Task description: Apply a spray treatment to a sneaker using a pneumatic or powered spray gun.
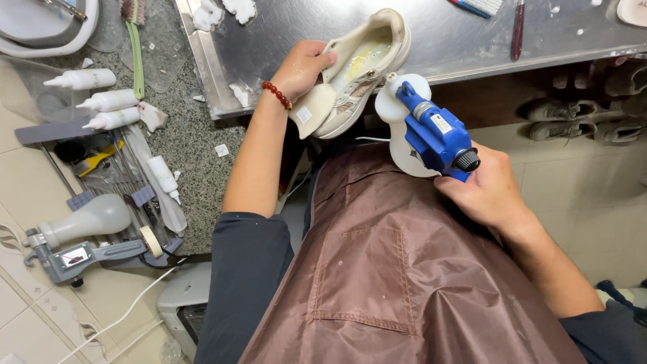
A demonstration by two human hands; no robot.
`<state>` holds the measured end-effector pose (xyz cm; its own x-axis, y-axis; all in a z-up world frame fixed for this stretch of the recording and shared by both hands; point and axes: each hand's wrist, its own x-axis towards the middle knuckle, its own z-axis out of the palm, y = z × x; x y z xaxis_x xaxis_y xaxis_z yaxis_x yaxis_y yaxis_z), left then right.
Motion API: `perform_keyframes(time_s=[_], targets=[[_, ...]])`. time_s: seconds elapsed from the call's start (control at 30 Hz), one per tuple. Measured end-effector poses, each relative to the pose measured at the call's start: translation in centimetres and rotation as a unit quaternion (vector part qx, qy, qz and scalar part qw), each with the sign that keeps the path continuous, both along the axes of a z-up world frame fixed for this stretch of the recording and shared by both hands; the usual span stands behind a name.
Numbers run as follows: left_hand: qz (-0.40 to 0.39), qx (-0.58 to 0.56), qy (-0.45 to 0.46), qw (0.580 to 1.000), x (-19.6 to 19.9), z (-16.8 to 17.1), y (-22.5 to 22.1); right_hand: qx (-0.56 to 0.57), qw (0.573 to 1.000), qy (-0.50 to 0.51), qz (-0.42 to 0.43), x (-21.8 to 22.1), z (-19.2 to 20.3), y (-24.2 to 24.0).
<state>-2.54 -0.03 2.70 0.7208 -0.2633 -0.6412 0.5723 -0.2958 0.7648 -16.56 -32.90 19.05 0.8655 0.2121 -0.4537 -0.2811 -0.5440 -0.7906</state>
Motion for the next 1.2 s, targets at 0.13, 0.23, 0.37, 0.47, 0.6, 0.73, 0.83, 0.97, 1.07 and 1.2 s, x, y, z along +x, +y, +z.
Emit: perform_keyframes(time_s=[0.13,0.23,0.37,0.47,0.6,0.73,0.83,0.97,1.07,1.2], targets=[[0.039,-0.074,0.025,0.996,-0.5,-2.6,0.9,-0.013,1.0,0.006,0.009,0.3,0.4,0.3],[0.046,-0.09,0.0,0.995,-0.7,-2.8,0.9,-0.01,1.0,-0.004,0.018,0.8,1.2,0.9],[0.048,-0.075,-0.009,0.996,-0.8,-2.1,0.6,-0.022,0.999,0.008,0.025,1.1,1.6,1.5],[0.05,-0.072,-0.012,0.996,-0.8,-1.9,0.5,-0.039,0.999,0.013,0.029,1.1,1.5,1.5],[0.045,-0.052,0.0,0.998,-0.6,-0.6,0.1,-0.06,0.997,0.013,0.035,1.1,1.6,1.3],[0.057,-0.055,-0.001,0.997,-0.8,-1.8,0.4,-0.061,0.997,0.015,0.034,1.3,1.9,1.4],[0.051,-0.083,-0.017,0.995,-0.8,-2.1,0.4,-0.057,0.998,0.011,0.033,1.3,2.0,1.4],[0.054,-0.067,-0.009,0.996,-0.8,-2.1,0.3,-0.025,0.999,-0.008,0.033,1.2,1.7,1.2],[0.049,-0.061,-0.017,0.997,-0.8,-2.3,0.3,-0.018,0.999,-0.006,0.033,1.2,1.5,1.0],[0.054,-0.078,-0.019,0.995,-0.9,-2.6,0.3,-0.019,0.999,-0.005,0.034,1.0,1.4,0.9]])
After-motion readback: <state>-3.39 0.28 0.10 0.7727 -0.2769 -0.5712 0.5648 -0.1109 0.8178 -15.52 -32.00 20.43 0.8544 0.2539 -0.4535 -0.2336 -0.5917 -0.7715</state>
